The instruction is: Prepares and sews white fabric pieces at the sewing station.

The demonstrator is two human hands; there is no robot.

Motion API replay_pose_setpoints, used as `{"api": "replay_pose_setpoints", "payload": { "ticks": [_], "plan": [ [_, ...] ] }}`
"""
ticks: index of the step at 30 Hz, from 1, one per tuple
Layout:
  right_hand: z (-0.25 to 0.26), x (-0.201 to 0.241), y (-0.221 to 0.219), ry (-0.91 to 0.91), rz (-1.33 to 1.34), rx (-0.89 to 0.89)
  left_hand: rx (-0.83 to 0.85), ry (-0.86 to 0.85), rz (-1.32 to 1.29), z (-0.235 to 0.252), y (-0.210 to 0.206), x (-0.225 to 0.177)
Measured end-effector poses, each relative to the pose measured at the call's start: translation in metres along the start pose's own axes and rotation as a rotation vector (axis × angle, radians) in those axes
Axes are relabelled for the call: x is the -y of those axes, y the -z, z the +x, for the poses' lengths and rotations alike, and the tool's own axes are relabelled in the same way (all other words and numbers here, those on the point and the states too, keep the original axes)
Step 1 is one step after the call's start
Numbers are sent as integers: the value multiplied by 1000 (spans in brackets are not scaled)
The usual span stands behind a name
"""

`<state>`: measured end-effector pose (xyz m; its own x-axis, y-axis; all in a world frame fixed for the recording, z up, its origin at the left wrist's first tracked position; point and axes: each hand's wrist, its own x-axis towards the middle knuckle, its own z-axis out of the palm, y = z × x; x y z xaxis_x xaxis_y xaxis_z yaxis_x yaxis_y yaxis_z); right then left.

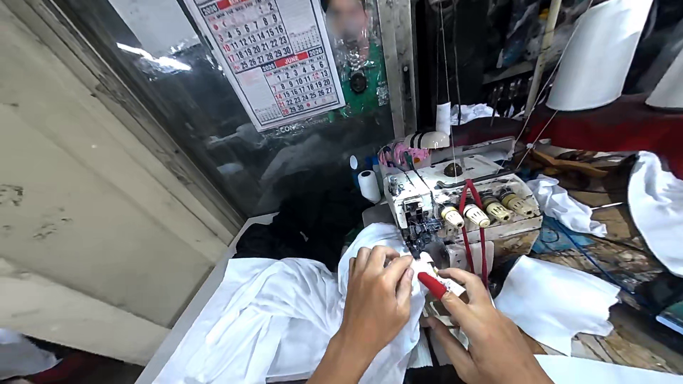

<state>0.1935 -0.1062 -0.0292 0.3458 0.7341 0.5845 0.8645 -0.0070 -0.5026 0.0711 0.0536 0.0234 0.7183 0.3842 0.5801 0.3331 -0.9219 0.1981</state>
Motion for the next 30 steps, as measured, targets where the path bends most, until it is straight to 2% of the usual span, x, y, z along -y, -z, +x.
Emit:
{"api": "replay_pose_setpoints", "payload": {
  "ticks": [4,9,12,17,20,22,23,24,26,28,29,30],
  "plan": [
    [0,8,11,-64,-51,111,56,-7,37,-1,7,1],
    [1,11,21,-89,-14,232,37,24,73,-5,3,1],
    [11,22,25,-139,-4,307,93,55,-2,11,5,18],
    [49,31,14,-220,34,525,189,158,-323,50,-2,68],
    [51,31,13,-174,101,587,162,239,-229,43,13,73],
    [29,30,20,-160,182,469,32,182,-104,9,22,56],
    [17,26,22,-193,250,352,-41,119,-120,-10,23,36],
    [7,20,22,-258,340,204,-57,65,-196,-26,20,10],
    [0,7,13,-418,531,-191,14,3,-328,-43,9,-33],
    [7,2,11,-487,679,-486,64,5,-456,-39,17,-38],
    [9,7,13,-477,730,-521,45,34,-545,-34,29,-26],
    [8,16,17,-456,786,-483,6,71,-621,-31,42,-11]
  ]
}}
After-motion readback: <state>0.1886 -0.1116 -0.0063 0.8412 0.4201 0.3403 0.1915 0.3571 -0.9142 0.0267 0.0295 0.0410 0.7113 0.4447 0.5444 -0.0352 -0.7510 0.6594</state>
